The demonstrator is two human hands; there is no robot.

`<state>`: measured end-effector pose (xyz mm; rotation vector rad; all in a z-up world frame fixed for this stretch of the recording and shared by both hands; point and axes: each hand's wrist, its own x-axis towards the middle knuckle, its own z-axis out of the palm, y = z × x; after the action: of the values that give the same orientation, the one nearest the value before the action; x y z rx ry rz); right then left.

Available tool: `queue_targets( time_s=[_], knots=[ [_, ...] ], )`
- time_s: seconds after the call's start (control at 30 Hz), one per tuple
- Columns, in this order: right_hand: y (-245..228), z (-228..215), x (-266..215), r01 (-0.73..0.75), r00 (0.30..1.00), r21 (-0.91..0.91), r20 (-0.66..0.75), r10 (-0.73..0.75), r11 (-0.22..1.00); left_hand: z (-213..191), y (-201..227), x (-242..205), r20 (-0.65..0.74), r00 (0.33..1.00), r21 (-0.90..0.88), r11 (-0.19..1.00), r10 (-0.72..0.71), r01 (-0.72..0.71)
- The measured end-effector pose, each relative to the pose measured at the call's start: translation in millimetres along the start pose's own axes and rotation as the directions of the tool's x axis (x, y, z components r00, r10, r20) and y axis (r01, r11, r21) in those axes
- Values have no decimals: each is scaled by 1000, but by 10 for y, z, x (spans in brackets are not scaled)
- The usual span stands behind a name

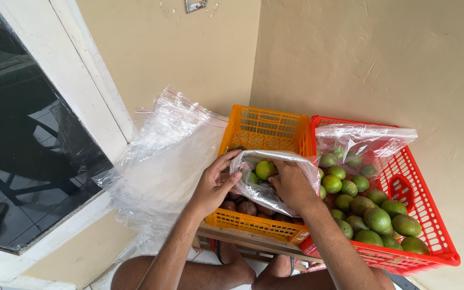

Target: The person picks up green limes from a red crate and places them into a clear plastic bag held over an orange crate containing snake fruit.

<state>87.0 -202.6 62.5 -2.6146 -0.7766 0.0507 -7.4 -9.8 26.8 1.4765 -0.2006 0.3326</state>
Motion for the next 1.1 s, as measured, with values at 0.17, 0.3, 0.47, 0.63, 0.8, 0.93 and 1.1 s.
queue_targets(
  time_s=[0.17, 0.3, 0.47, 0.63, 0.8, 0.93, 1.1],
  knots=[
    [-19, 28, -8, -3, 1000, 27, 28, 2, 1000, -47, -14, -49, 23, 1000, -3, 1000, 12, -12],
    [76, 136, -70, -2, 999, -36, 44, 3, 999, -20, 4, -57, 34, 999, -2, 1000, 16, -16],
    [-172, -388, -484, 130, 991, 138, -26, -128, 982, -43, -44, -59, 22, 999, 1, 1000, 28, -28],
    [257, -708, -820, 217, 970, 377, -189, -155, 900, -36, 33, -49, -7, 997, 79, 994, -71, 71],
    [1088, -760, -1016, -229, 941, 63, -242, 238, 971, -37, 32, -43, -19, 999, 91, 995, -48, 50],
    [1570, -588, -1172, -473, 877, -283, -241, 415, 834, -15, 35, -36, -22, 997, 106, 992, -70, 72],
    [1335, -649, -1221, -548, 836, -160, -100, 539, 821, -26, 17, -38, -54, 995, 110, 990, -80, 86]
  ],
)
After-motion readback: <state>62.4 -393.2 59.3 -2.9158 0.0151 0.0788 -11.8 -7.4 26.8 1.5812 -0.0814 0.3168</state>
